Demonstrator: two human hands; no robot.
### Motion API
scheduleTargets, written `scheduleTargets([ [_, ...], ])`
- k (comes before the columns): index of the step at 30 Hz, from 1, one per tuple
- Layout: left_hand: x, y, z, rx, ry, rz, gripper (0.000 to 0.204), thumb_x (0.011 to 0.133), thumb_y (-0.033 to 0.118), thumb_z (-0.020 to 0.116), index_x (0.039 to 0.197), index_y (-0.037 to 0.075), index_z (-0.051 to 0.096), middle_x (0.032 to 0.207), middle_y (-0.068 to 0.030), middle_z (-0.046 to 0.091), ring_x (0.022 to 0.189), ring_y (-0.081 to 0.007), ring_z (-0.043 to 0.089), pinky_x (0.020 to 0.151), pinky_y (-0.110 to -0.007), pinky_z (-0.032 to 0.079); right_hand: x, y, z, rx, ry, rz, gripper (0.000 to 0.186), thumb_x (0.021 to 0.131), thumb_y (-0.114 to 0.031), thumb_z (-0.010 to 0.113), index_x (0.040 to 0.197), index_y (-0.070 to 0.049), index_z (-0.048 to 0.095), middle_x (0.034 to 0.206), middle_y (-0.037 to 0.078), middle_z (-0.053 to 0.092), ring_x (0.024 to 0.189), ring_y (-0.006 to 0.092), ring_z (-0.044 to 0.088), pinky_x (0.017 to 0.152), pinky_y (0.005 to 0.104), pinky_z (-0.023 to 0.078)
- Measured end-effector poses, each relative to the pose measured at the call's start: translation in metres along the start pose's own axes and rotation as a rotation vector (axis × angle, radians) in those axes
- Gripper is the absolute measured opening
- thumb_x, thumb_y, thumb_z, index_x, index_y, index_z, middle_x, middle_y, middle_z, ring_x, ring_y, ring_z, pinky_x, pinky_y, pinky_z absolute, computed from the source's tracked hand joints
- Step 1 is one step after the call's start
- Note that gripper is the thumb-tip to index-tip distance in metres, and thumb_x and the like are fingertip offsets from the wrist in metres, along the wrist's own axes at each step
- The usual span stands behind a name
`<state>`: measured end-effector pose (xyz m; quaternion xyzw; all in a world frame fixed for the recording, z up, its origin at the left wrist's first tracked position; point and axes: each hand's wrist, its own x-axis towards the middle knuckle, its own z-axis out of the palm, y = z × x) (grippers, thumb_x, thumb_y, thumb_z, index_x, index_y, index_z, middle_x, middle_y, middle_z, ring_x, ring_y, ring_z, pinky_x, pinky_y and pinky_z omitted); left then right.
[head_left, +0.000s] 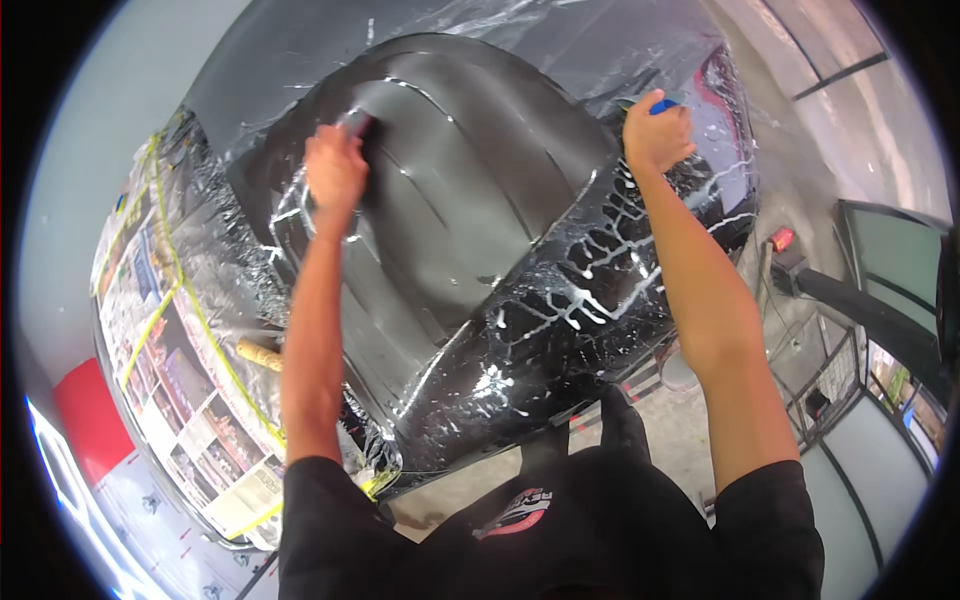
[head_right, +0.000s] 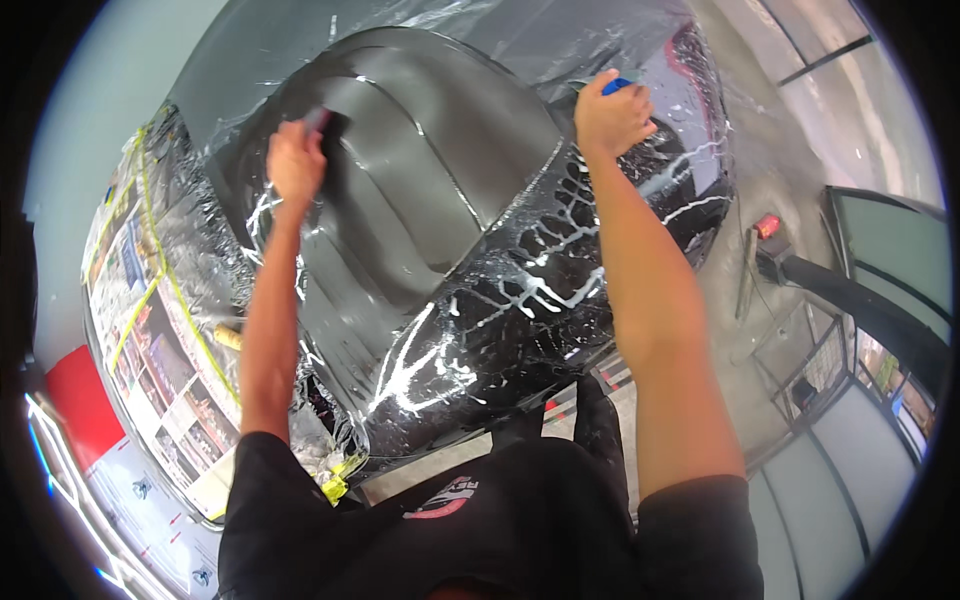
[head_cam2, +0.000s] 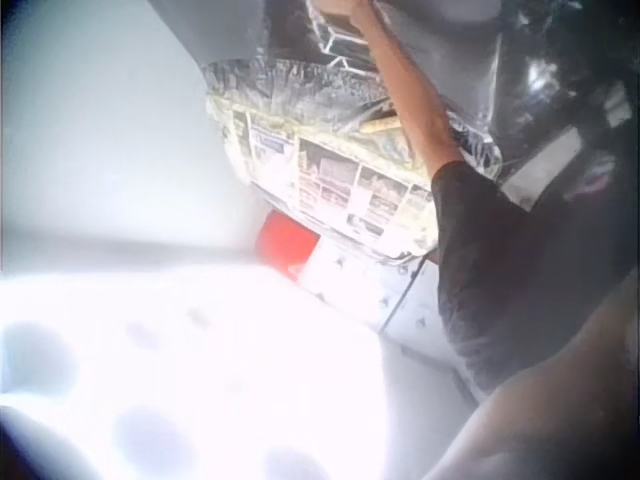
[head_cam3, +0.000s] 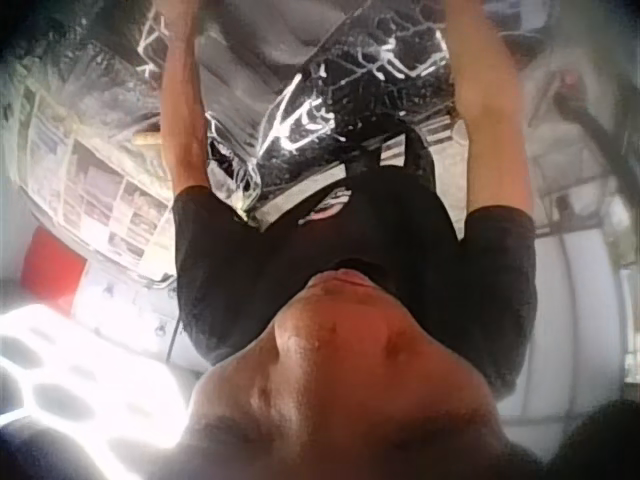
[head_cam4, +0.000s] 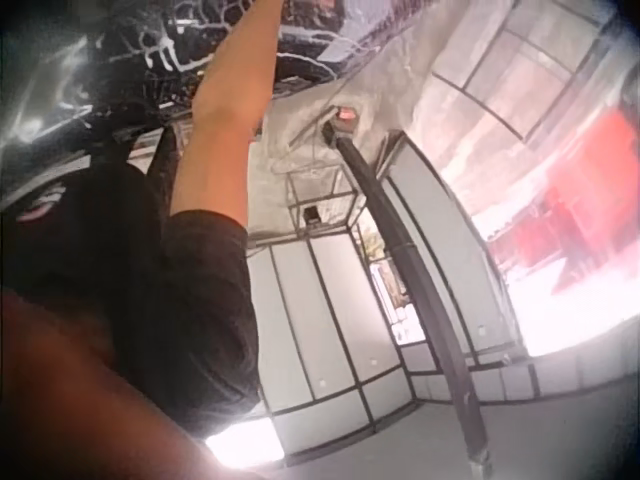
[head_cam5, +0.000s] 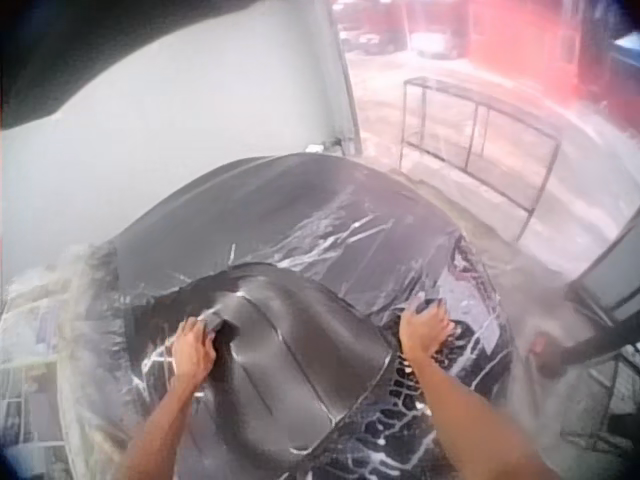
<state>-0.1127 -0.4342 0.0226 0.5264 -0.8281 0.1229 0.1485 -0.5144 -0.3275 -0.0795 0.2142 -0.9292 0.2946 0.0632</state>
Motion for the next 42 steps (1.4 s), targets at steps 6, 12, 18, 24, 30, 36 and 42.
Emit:
scheduleTargets([
  [6, -0.165, 0.136, -0.072, -0.226, -0.298, 0.103, 0.051, 0.067, -0.004, 0.064, 0.115, 0.01, 0.066, 0.106, -0.0098, 0.062, 0.098, -0.0316, 0.058, 0.078, -0.042, 0.048, 0.002, 0.004, -0.006, -0.02, -0.043, 0.008, 0.051, 0.097, -0.043, 0.047, 0.098, 0.003, 0.069, 0.109, 0.016, 0.066, 0.108, 0.0335, 0.062, 0.092, 0.0504, 0.042],
  [12, -0.193, 0.137, -0.107, -0.583, -0.288, -0.237, 0.017, 0.086, 0.011, 0.074, 0.102, 0.006, 0.069, 0.092, -0.014, 0.065, 0.079, -0.0333, 0.063, 0.069, -0.044, 0.051, -0.001, 0.007, -0.009, 0.001, -0.065, 0.014, 0.051, 0.097, -0.044, 0.047, 0.098, 0.002, 0.07, 0.108, 0.015, 0.066, 0.108, 0.0332, 0.062, 0.093, 0.05, 0.042],
  [18, -0.058, -0.081, -0.044, 0.069, -0.029, -0.353, 0.025, 0.092, 0.02, 0.067, 0.11, 0.003, 0.068, 0.1, -0.0202, 0.069, 0.092, -0.0423, 0.066, 0.082, -0.052, 0.052, -0.008, -0.007, -0.005, -0.008, -0.046, 0.003, 0.05, 0.097, -0.045, 0.048, 0.097, 0.001, 0.07, 0.109, 0.016, 0.066, 0.106, 0.0339, 0.063, 0.091, 0.0509, 0.043],
  [24, -0.033, -0.079, -0.021, 0.142, -0.06, -0.232, 0.024, 0.091, 0.019, 0.066, 0.111, 0.005, 0.066, 0.106, -0.0182, 0.065, 0.101, -0.0406, 0.063, 0.084, -0.05, 0.052, 0.001, 0.001, 0.002, -0.04, -0.016, 0.008, 0.049, 0.096, -0.044, 0.049, 0.095, 0.0, 0.07, 0.107, 0.015, 0.066, 0.105, 0.0337, 0.063, 0.089, 0.0517, 0.042],
  [30, -0.146, 0.042, -0.059, -0.122, -0.045, -0.013, 0.034, 0.082, 0.003, 0.066, 0.116, 0.009, 0.065, 0.101, -0.016, 0.062, 0.096, -0.0386, 0.061, 0.082, -0.05, 0.051, 0.001, 0.006, 0.0, -0.042, 0.004, -0.01, 0.049, 0.097, -0.044, 0.048, 0.094, 0.0, 0.07, 0.106, 0.013, 0.066, 0.105, 0.0323, 0.063, 0.089, 0.0504, 0.042],
  [36, -0.29, 0.173, -0.135, -0.321, -0.455, -0.124, 0.051, 0.071, 0.001, 0.071, 0.121, 0.014, 0.068, 0.104, -0.009, 0.06, 0.096, -0.031, 0.059, 0.078, -0.042, 0.049, 0.0, 0.008, -0.002, -0.029, -0.012, -0.015, 0.05, 0.097, -0.045, 0.049, 0.095, 0.0, 0.07, 0.107, 0.013, 0.065, 0.106, 0.032, 0.062, 0.09, 0.0498, 0.041],
  [42, -0.226, 0.112, -0.129, -0.208, -0.103, -0.296, 0.027, 0.084, 0.006, 0.07, 0.111, 0.003, 0.069, 0.101, -0.0213, 0.064, 0.095, -0.0438, 0.062, 0.084, -0.049, 0.051, 0.008, 0.009, -0.005, -0.043, -0.014, -0.01, 0.051, 0.096, -0.045, 0.048, 0.099, 0.0, 0.07, 0.111, 0.014, 0.066, 0.108, 0.0332, 0.062, 0.091, 0.0518, 0.041],
])
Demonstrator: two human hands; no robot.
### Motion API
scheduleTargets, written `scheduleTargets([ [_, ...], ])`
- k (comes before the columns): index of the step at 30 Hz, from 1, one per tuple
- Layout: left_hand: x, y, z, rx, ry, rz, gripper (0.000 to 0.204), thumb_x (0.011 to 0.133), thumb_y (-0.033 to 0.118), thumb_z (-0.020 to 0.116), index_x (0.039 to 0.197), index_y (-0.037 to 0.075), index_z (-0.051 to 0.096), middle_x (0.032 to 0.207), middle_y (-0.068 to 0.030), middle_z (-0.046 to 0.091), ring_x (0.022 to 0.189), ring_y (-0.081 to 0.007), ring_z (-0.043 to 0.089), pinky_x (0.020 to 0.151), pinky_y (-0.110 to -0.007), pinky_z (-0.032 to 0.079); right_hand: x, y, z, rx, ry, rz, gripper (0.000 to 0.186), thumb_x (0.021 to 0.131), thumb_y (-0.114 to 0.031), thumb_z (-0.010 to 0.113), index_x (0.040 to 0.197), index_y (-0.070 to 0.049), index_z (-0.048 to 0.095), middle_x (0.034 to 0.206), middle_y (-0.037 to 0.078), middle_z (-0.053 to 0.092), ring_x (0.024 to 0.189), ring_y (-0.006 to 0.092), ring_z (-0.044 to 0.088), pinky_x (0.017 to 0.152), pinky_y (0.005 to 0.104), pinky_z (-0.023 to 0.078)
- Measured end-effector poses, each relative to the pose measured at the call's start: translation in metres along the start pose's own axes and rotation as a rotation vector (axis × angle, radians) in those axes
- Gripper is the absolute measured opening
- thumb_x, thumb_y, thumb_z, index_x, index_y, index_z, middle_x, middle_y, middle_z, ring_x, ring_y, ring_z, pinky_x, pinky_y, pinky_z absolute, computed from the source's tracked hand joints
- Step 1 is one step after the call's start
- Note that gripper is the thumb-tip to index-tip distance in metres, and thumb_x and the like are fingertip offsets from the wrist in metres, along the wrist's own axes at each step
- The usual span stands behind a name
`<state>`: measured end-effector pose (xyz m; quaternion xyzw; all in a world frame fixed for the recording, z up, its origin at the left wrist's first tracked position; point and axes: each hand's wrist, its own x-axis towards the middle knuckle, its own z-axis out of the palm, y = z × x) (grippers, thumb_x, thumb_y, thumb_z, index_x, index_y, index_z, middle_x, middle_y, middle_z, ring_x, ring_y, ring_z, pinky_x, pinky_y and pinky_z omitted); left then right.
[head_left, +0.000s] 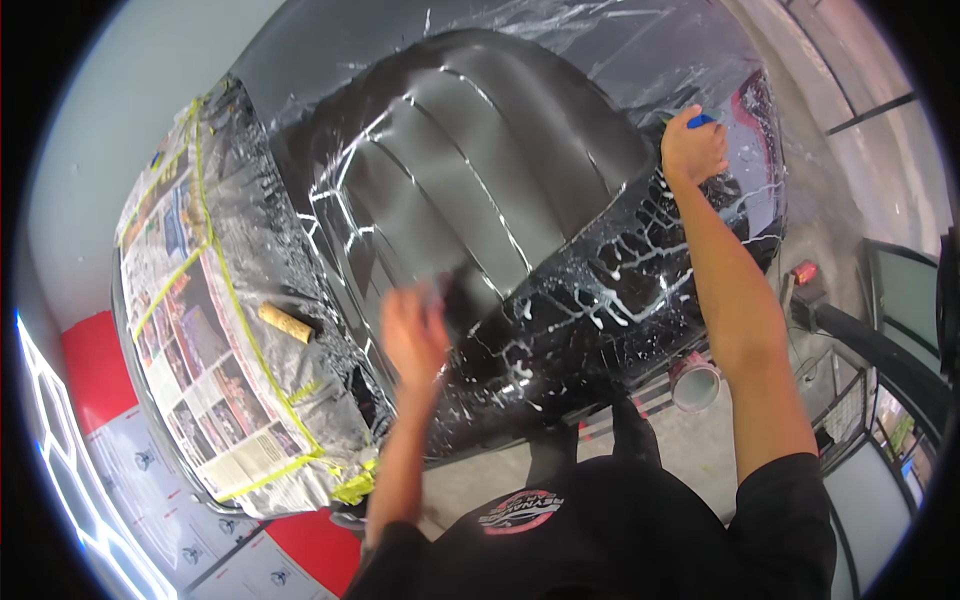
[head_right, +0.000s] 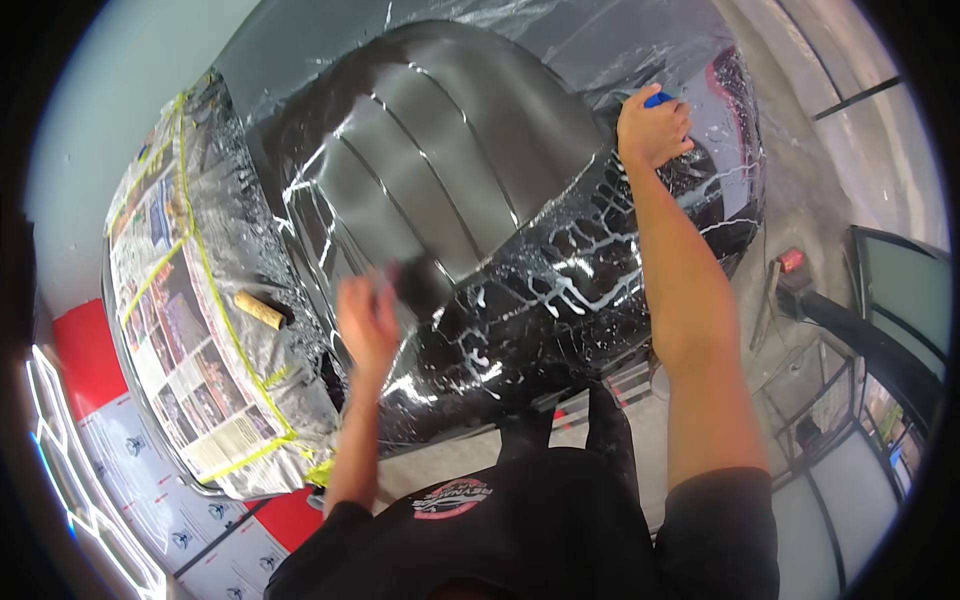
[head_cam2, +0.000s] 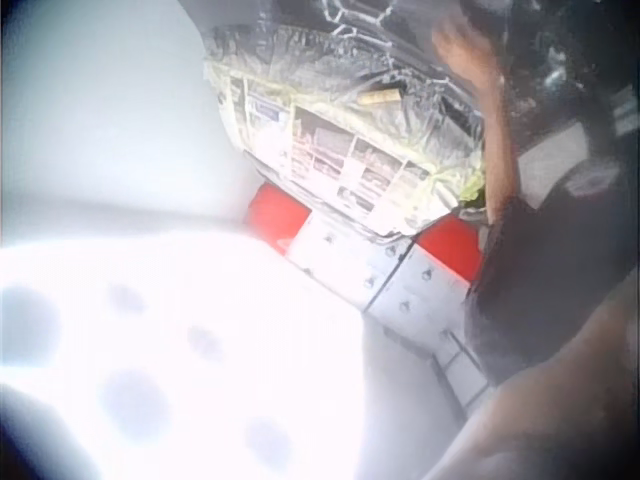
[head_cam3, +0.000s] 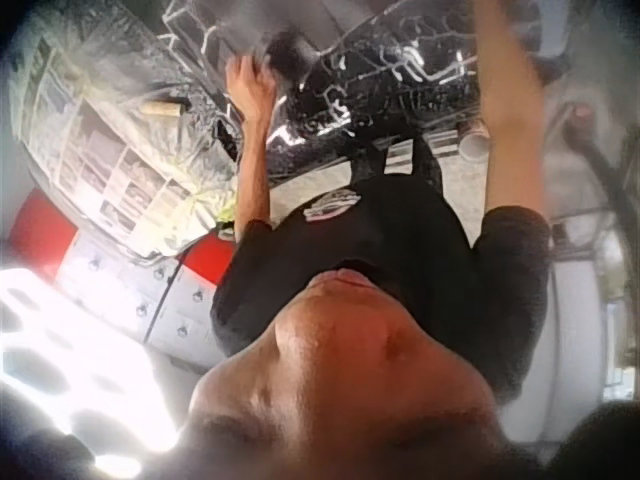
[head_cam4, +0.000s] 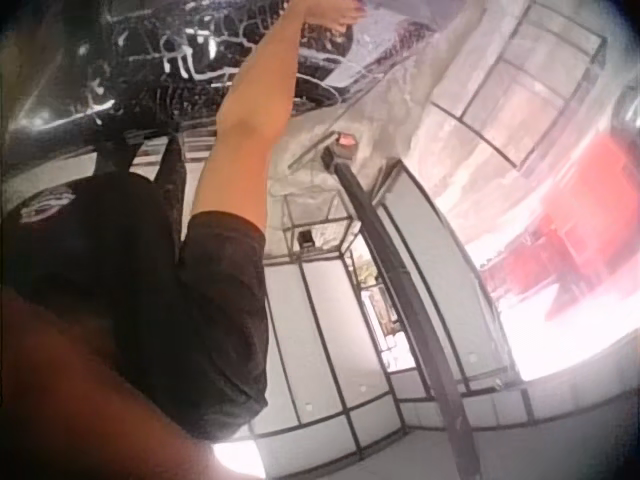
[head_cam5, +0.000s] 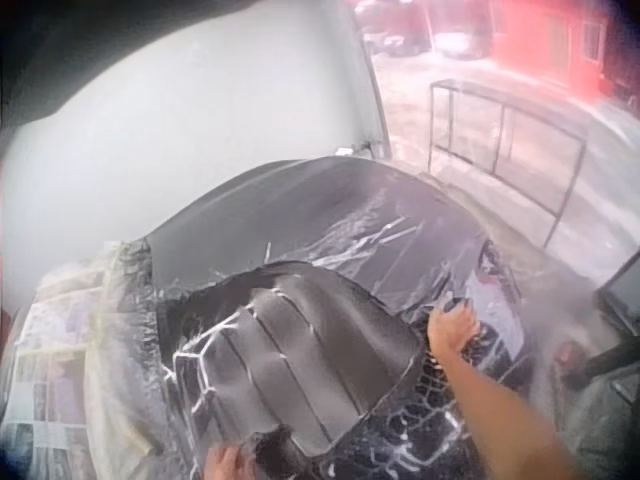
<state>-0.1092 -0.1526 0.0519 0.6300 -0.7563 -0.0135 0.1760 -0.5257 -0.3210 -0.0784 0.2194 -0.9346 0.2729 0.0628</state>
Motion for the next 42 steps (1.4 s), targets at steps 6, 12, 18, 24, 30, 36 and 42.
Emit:
scheduleTargets([
  [6, 0.15, -0.09, 0.045, 0.302, 0.188, 0.028, 0.027, 0.091, 0.021, 0.068, 0.111, 0.003, 0.067, 0.108, -0.0178, 0.066, 0.098, -0.0406, 0.064, 0.083, -0.051, 0.051, -0.013, -0.013, 0.009, 0.07, -0.035, 0.005, 0.053, 0.096, -0.046, 0.045, 0.105, 0.001, 0.07, 0.114, 0.016, 0.065, 0.112, 0.0351, 0.061, 0.096, 0.0543, 0.039],
  [12, 0.099, -0.007, 0.067, 0.147, 0.058, 0.16, 0.03, 0.082, 0.01, 0.072, 0.112, 0.009, 0.069, 0.103, -0.0128, 0.062, 0.097, -0.0353, 0.061, 0.08, -0.047, 0.05, 0.002, 0.0, 0.015, 0.045, 0.018, -0.007, 0.053, 0.095, -0.046, 0.046, 0.106, 0.0, 0.069, 0.115, 0.017, 0.066, 0.112, 0.0354, 0.061, 0.095, 0.0553, 0.04],
  [18, -0.056, 0.058, 0.047, 0.079, -0.098, 0.195, 0.057, 0.066, -0.001, 0.07, 0.121, 0.013, 0.069, 0.1, -0.0063, 0.06, 0.095, -0.0271, 0.057, 0.075, -0.04, 0.042, -0.002, 0.001, 0.016, 0.1, 0.017, -0.021, 0.052, 0.096, -0.048, 0.046, 0.106, -0.002, 0.07, 0.115, 0.015, 0.066, 0.114, 0.0347, 0.059, 0.095, 0.0555, 0.039],
  [24, -0.118, 0.082, 0.054, 0.044, -0.056, 0.175, 0.066, 0.061, 0.002, 0.07, 0.126, 0.016, 0.069, 0.105, -0.0011, 0.062, 0.094, -0.025, 0.056, 0.076, -0.04, 0.039, -0.003, 0.011, 0.015, 0.151, 0.001, -0.166, 0.058, 0.097, -0.052, 0.047, 0.107, 0.0, 0.069, 0.117, 0.016, 0.065, 0.117, 0.0361, 0.058, 0.097, 0.056, 0.039],
  [30, -0.118, 0.075, 0.066, -0.081, 0.09, 0.215, 0.06, 0.064, 0.005, 0.073, 0.122, 0.016, 0.069, 0.106, -0.001, 0.06, 0.094, -0.026, 0.054, 0.085, -0.042, 0.04, -0.018, 0.066, -0.013, 0.214, -0.12, -0.369, 0.068, 0.098, -0.058, 0.049, 0.1, 0.008, 0.069, 0.112, 0.028, 0.067, 0.114, 0.0455, 0.059, 0.099, 0.0565, 0.04],
  [36, -0.122, 0.057, 0.054, -0.121, -0.004, 0.231, 0.056, 0.066, 0.007, 0.078, 0.121, 0.015, 0.068, 0.114, -0.0034, 0.057, 0.103, -0.0278, 0.052, 0.092, -0.045, 0.039, -0.153, 0.124, -0.089, 1.021, -0.377, 0.024, 0.047, 0.1, -0.04, 0.065, 0.11, 0.006, 0.067, 0.105, 0.011, 0.072, 0.094, 0.022, 0.068, 0.084, 0.0372, 0.052],
  [42, -0.127, 0.056, -0.003, -0.402, -0.185, 0.291, 0.05, 0.081, 0.026, 0.081, 0.127, 0.011, 0.067, 0.14, -0.0095, 0.054, 0.123, -0.0298, 0.049, 0.104, -0.045, 0.038, -0.242, 0.129, -0.191, 1.268, -0.459, 0.222, 0.044, 0.1, -0.03, 0.066, 0.127, 0.004, 0.058, 0.122, 0.009, 0.065, 0.11, 0.017, 0.06, 0.096, 0.0334, 0.047],
])
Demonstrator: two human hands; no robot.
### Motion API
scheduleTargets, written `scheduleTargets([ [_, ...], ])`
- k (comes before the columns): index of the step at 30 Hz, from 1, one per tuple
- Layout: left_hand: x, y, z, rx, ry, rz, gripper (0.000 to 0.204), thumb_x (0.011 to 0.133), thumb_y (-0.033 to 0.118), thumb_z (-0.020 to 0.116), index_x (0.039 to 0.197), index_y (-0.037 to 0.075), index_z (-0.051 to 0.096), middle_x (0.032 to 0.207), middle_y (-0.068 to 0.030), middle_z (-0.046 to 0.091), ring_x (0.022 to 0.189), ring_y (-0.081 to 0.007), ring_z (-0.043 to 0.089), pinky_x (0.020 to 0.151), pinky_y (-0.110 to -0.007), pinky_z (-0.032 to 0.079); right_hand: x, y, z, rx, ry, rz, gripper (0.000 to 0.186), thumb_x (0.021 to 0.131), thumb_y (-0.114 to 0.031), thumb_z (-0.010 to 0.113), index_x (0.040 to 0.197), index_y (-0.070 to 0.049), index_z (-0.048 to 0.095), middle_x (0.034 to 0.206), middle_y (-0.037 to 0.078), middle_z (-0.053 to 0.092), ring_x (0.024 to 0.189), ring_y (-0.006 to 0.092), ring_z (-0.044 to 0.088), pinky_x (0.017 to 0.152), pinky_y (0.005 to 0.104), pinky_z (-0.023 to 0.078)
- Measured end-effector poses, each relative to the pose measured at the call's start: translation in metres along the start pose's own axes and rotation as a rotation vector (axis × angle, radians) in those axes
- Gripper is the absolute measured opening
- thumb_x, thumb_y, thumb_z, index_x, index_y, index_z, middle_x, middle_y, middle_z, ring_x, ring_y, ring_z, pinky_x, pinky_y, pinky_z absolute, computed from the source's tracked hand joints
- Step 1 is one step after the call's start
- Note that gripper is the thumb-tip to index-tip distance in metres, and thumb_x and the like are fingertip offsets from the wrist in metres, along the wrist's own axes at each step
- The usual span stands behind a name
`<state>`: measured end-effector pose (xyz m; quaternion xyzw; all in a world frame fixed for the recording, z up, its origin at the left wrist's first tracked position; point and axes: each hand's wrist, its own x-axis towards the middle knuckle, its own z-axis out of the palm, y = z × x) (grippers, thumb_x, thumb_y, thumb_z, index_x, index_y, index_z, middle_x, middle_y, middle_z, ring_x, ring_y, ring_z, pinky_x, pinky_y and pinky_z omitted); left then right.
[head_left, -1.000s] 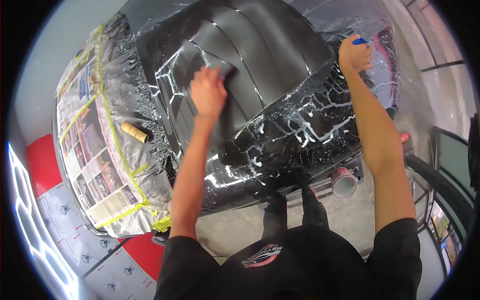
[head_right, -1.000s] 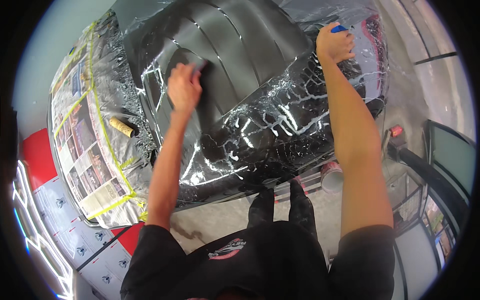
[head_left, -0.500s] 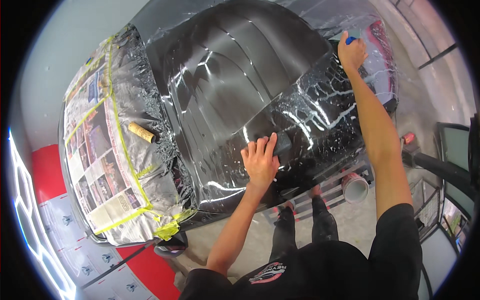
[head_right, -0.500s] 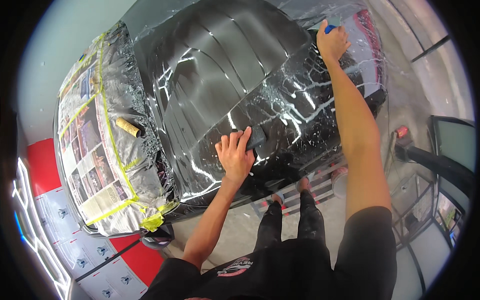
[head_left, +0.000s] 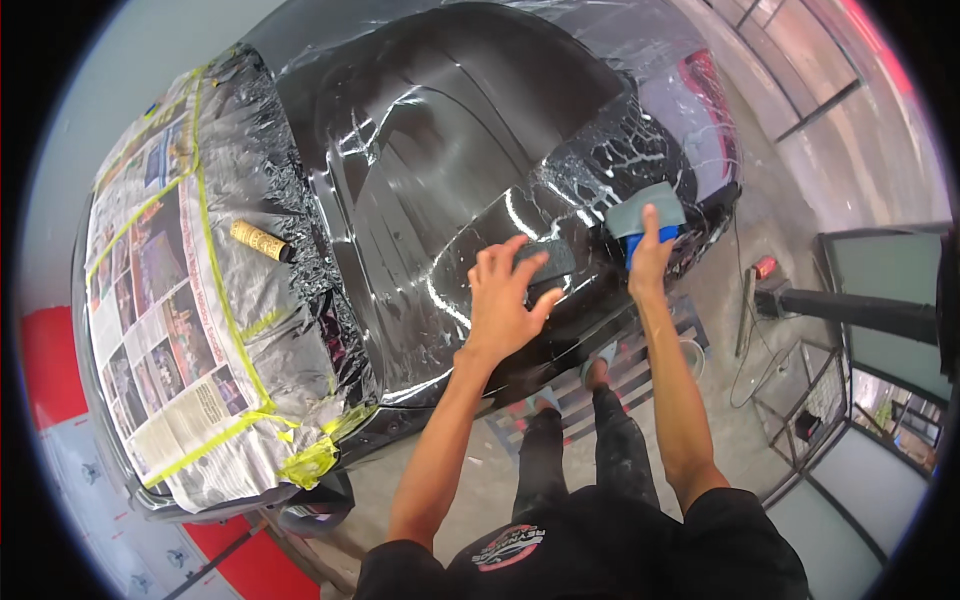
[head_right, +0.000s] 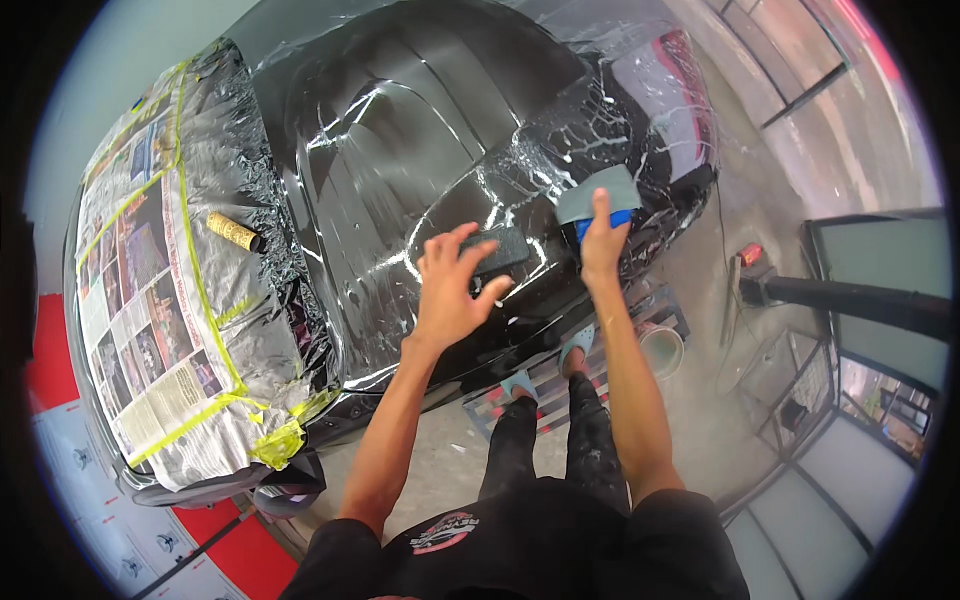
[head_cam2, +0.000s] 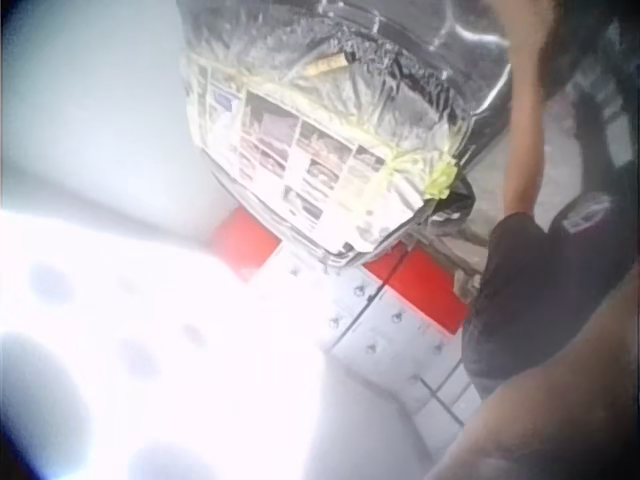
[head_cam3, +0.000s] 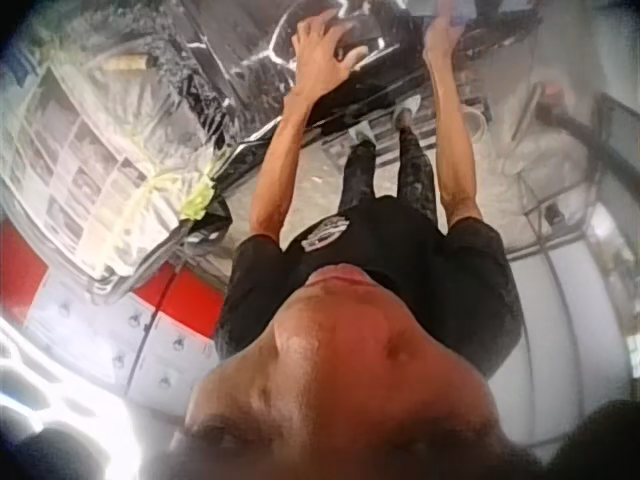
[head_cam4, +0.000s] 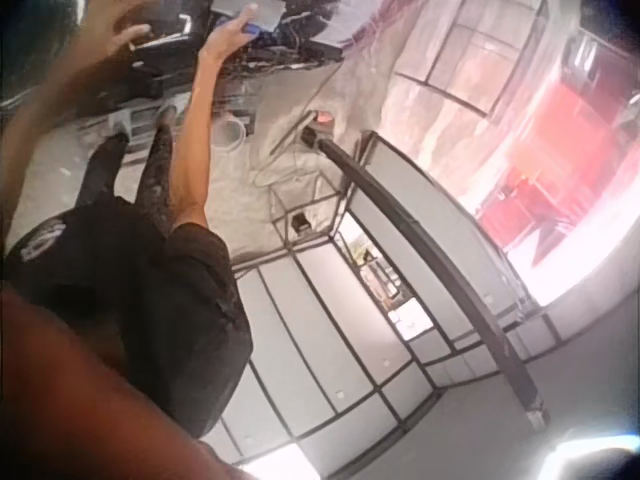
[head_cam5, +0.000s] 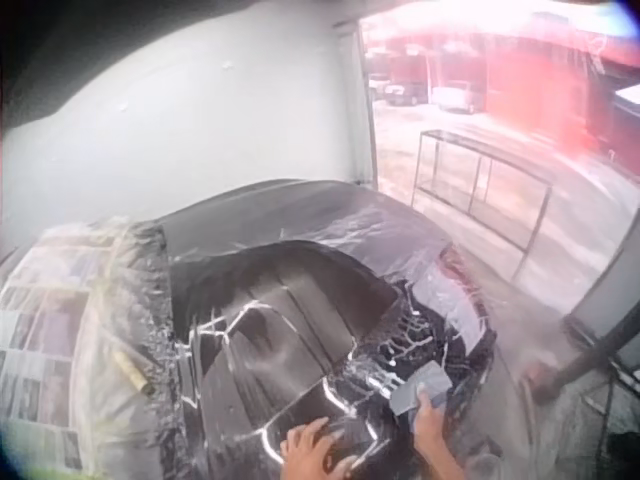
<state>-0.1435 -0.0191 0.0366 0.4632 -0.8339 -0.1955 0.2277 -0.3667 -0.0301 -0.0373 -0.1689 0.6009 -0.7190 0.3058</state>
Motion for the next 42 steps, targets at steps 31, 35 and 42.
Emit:
scheduleTargets([
  [31, -0.04, 0.109, 0.096, -0.909, -0.303, -0.789, 0.015, 0.093, 0.014, 0.076, 0.099, 0.004, 0.066, 0.074, 0.0032, 0.063, 0.065, -0.0009, 0.055, 0.044, -0.021, 0.04, -0.096, -0.01, -0.17, -0.141, -0.386, 0.329, 0.036, 0.096, -0.025, 0.074, 0.124, -0.004, 0.063, 0.105, -0.002, 0.067, 0.091, 0.0043, 0.059, 0.073, 0.0223, 0.047],
  [35, -0.033, 0.133, 0.133, -1.197, -0.233, -0.868, 0.032, 0.095, 0.021, 0.074, 0.12, 0.003, 0.065, 0.106, -0.0027, 0.071, 0.079, -0.0052, 0.064, 0.052, -0.024, 0.049, -0.081, -0.022, -0.187, 0.094, -0.208, 0.402, 0.035, 0.097, -0.022, 0.073, 0.125, -0.004, 0.063, 0.11, 0.0, 0.067, 0.097, 0.0068, 0.06, 0.079, 0.024, 0.048],
  [42, -0.004, 0.165, 0.173, -1.057, -0.796, -0.784, 0.05, 0.105, 0.039, 0.058, 0.138, 0.001, 0.058, 0.123, -0.0067, 0.066, 0.117, -0.0143, 0.058, 0.099, -0.032, 0.046, -0.05, 0.029, -0.264, 0.126, -0.094, 0.557, 0.037, 0.099, -0.022, 0.071, 0.129, -0.004, 0.06, 0.119, 0.003, 0.066, 0.108, 0.0119, 0.06, 0.096, 0.0289, 0.047],
])
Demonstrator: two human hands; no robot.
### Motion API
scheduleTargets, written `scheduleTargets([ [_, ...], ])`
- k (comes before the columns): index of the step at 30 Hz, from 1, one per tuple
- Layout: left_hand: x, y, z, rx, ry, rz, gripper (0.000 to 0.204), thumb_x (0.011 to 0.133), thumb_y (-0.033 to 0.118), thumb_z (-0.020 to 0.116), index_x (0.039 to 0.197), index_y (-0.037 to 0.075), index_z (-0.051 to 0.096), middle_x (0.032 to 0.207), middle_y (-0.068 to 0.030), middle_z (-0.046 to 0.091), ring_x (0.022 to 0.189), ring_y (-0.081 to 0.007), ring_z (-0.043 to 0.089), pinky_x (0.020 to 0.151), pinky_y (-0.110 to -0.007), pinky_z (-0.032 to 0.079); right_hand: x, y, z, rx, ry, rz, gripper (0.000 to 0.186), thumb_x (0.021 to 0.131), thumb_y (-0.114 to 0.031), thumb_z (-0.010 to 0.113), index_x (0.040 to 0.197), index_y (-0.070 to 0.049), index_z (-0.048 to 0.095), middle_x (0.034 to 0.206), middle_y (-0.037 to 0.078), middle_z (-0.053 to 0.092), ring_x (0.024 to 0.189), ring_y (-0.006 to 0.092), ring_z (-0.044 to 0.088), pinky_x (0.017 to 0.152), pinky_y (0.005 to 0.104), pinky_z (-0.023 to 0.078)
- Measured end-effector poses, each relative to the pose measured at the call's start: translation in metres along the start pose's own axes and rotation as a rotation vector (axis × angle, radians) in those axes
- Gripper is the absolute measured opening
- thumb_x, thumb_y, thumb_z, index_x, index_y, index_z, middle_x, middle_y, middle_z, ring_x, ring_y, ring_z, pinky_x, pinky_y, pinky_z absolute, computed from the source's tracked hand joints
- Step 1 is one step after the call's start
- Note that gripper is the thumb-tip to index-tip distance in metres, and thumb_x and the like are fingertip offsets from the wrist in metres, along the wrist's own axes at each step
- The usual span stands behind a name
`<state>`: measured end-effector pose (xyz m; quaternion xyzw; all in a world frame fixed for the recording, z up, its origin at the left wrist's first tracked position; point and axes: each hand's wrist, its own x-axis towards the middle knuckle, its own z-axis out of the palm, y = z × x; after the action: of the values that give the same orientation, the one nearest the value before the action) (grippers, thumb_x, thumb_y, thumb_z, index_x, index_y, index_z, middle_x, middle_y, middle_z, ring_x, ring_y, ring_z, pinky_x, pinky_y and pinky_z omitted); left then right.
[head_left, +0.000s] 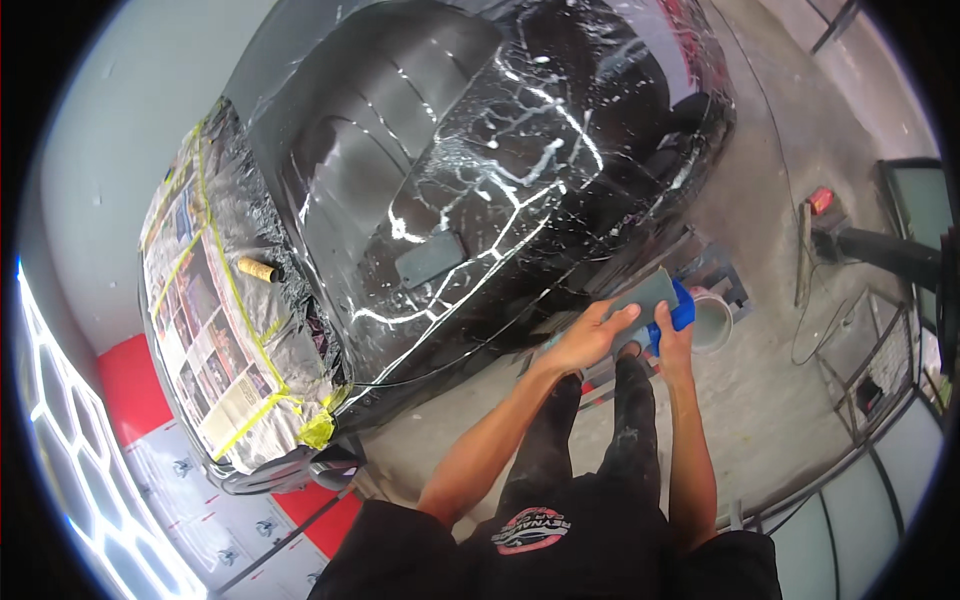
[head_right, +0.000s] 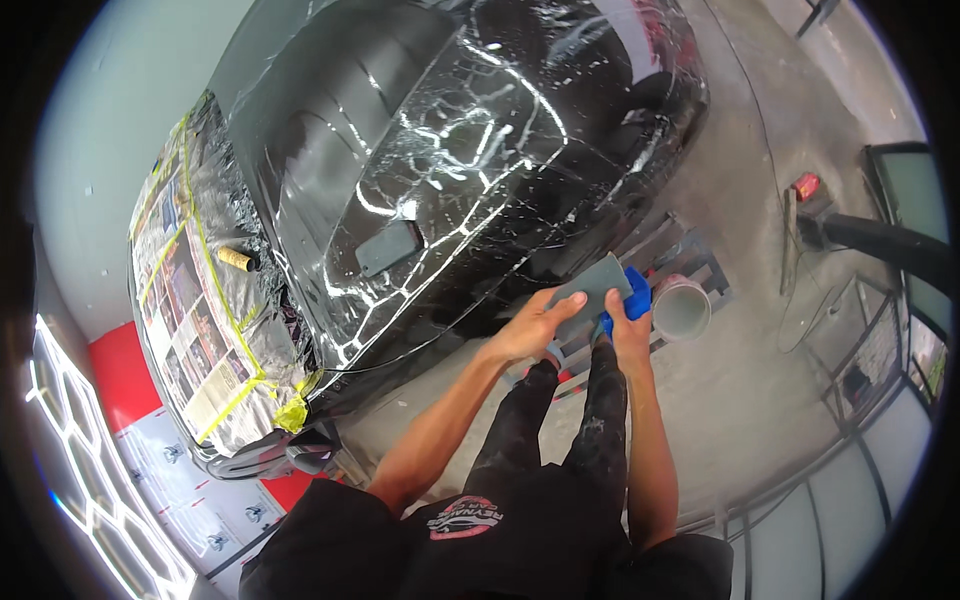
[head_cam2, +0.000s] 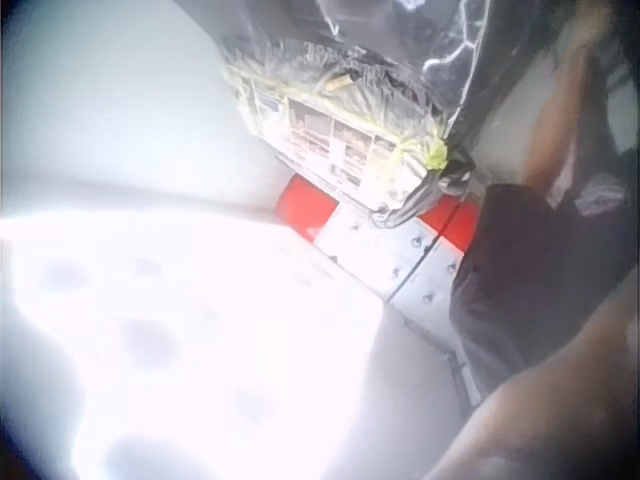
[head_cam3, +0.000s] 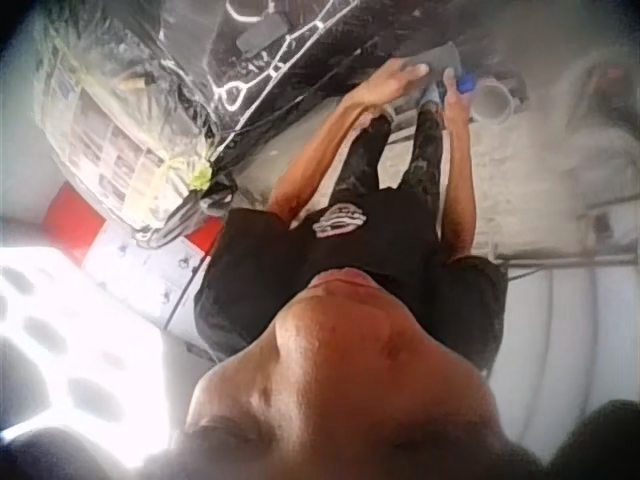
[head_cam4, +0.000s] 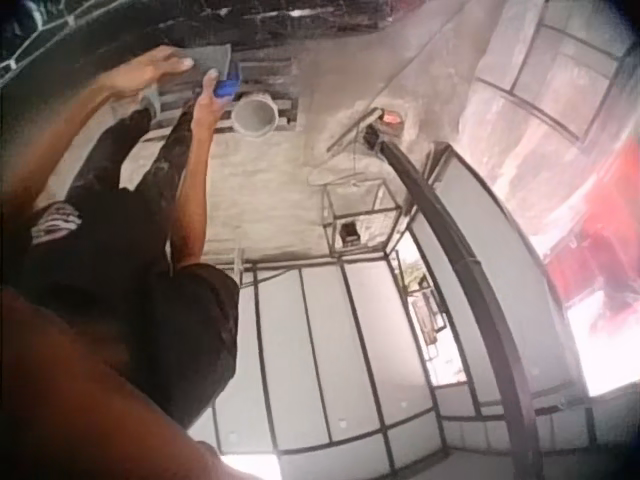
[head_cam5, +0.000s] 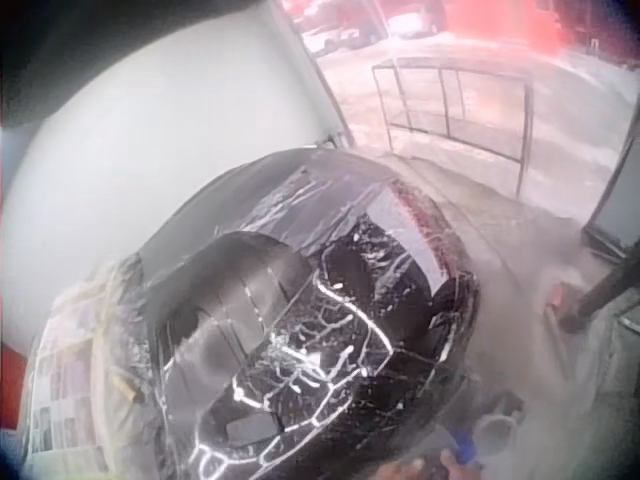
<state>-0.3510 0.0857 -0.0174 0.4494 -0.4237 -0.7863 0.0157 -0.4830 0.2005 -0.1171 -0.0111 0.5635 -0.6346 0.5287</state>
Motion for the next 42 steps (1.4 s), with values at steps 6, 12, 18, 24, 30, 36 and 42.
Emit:
scheduleTargets([
  [6, -0.034, 0.06, -0.046, 0.229, 0.582, 0.395, 0.045, 0.11, 0.031, 0.046, 0.136, -0.005, 0.053, 0.119, -0.0152, 0.068, 0.104, -0.0254, 0.072, 0.085, -0.034, 0.055, 0.014, 0.04, -0.106, 0.425, 0.147, 0.298, 0.033, 0.103, -0.047, 0.054, 0.106, -0.015, 0.059, 0.093, -0.001, 0.058, 0.079, 0.0145, 0.058, 0.069, 0.0327, 0.054],
  [12, -0.047, 0.036, -0.237, 1.229, 1.332, 0.54, 0.06, 0.095, -0.006, 0.043, 0.153, 0.006, 0.044, 0.117, -0.0229, 0.07, 0.1, -0.0286, 0.066, 0.093, -0.038, 0.047, 0.022, 0.134, -0.264, 0.138, 0.35, 0.48, 0.027, 0.099, -0.04, 0.061, 0.116, -0.02, 0.058, 0.085, 0.0, 0.059, 0.07, 0.0159, 0.059, 0.062, 0.0405, 0.054],
  [18, -0.043, 0.043, -0.259, 1.27, 1.26, 0.514, 0.042, 0.107, 0.004, 0.04, 0.147, -0.003, 0.049, 0.15, -0.0223, 0.052, 0.14, -0.0329, 0.049, 0.117, -0.04, 0.036, 0.059, 0.177, -0.256, -0.542, 0.507, 0.495, 0.037, 0.092, -0.037, 0.069, 0.117, -0.011, 0.066, 0.094, 0.01, 0.072, 0.076, 0.0216, 0.07, 0.061, 0.0385, 0.055],
  [24, -0.047, 0.036, -0.266, 1.315, 1.228, 0.482, 0.04, 0.106, 0.005, 0.043, 0.144, -0.002, 0.055, 0.149, -0.0174, 0.055, 0.137, -0.0288, 0.053, 0.116, -0.039, 0.037, 0.135, 0.228, -0.285, -0.777, 0.627, 0.398, 0.046, 0.095, -0.032, 0.064, 0.134, -0.009, 0.057, 0.114, 0.021, 0.07, 0.111, 0.0415, 0.066, 0.098, 0.0493, 0.049],
  [30, -0.076, 0.045, -0.293, 1.073, 1.53, 0.35, 0.044, 0.1, 0.026, 0.06, 0.127, -0.009, 0.065, 0.122, -0.0158, 0.069, 0.102, -0.0238, 0.065, 0.09, -0.036, 0.051, 0.198, 0.339, -0.331, -1.424, 0.61, 0.245, 0.071, 0.09, -0.036, 0.066, 0.145, 0.001, 0.044, 0.149, 0.042, 0.035, 0.135, 0.0569, 0.042, 0.11, 0.0549, 0.042],
  [36, -0.08, 0.033, -0.308, 1.195, 1.448, 0.266, 0.039, 0.099, 0.015, 0.057, 0.136, 0.003, 0.064, 0.129, -0.0114, 0.068, 0.104, -0.0213, 0.065, 0.091, -0.033, 0.051, 0.208, 0.327, -0.378, -0.858, 0.654, 0.489, 0.057, 0.088, -0.039, 0.068, 0.12, 0.007, 0.068, 0.124, 0.028, 0.067, 0.12, 0.0425, 0.062, 0.105, 0.0476, 0.047],
  [42, -0.042, 0.054, -0.231, 1.256, 1.273, 0.533, 0.043, 0.098, -0.001, 0.055, 0.139, 0.006, 0.062, 0.145, -0.0137, 0.06, 0.138, -0.0271, 0.052, 0.115, -0.039, 0.038, 0.134, 0.183, -0.25, 0.274, 0.598, 0.204, 0.034, 0.099, -0.041, 0.061, 0.103, -0.008, 0.068, 0.089, 0.008, 0.067, 0.062, 0.0159, 0.06, 0.05, 0.0275, 0.048],
])
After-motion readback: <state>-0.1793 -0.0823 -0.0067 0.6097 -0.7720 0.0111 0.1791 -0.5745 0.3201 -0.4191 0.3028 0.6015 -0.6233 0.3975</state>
